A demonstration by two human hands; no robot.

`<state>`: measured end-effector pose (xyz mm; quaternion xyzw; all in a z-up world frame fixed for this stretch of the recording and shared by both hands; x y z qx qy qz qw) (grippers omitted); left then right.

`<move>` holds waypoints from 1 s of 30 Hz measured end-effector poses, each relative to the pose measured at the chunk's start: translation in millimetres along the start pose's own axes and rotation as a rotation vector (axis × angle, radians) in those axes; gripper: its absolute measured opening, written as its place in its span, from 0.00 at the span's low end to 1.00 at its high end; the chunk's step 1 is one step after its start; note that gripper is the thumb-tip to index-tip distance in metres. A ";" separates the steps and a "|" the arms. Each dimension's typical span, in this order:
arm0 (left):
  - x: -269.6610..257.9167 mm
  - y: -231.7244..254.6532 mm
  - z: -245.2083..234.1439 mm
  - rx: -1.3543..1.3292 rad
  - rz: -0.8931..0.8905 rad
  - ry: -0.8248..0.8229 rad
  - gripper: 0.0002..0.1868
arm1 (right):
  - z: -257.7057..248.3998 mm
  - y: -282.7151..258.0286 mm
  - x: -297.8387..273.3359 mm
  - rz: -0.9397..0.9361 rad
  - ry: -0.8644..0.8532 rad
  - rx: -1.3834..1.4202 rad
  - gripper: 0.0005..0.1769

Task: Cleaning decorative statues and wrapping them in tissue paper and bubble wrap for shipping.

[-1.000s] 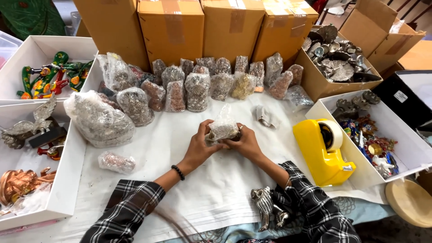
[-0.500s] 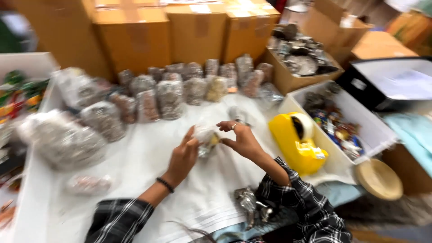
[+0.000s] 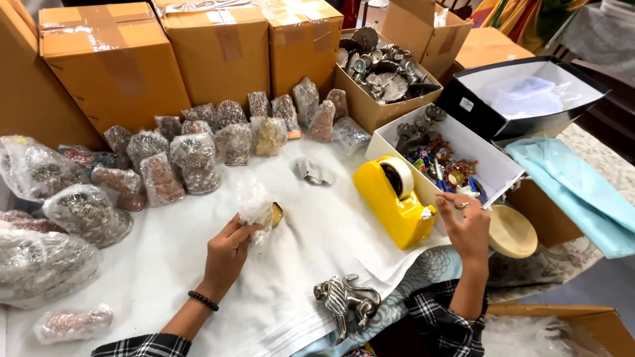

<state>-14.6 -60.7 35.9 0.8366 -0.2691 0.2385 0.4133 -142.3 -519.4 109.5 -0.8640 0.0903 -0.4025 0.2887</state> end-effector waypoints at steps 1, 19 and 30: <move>0.9 2.8 -1.1 0.000 -0.001 -0.005 0.15 | 0.9 3.4 -0.6 0.005 -0.001 -0.001 0.15; 7.6 18.5 -6.8 0.043 0.036 0.021 0.18 | 42.9 46.4 -2.9 0.084 -0.183 -0.214 0.18; 4.3 13.3 -0.8 0.075 0.043 -0.002 0.18 | 18.1 15.5 5.7 0.435 -0.294 0.311 0.32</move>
Point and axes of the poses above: each hand's wrist, its own x-axis towards the middle knuckle, its own z-axis out of the palm, y = z × x, the point moved 5 cm from there along x, towards the middle knuckle, and after that the axes turned 4 degrees about x, right-handed, at the moved point
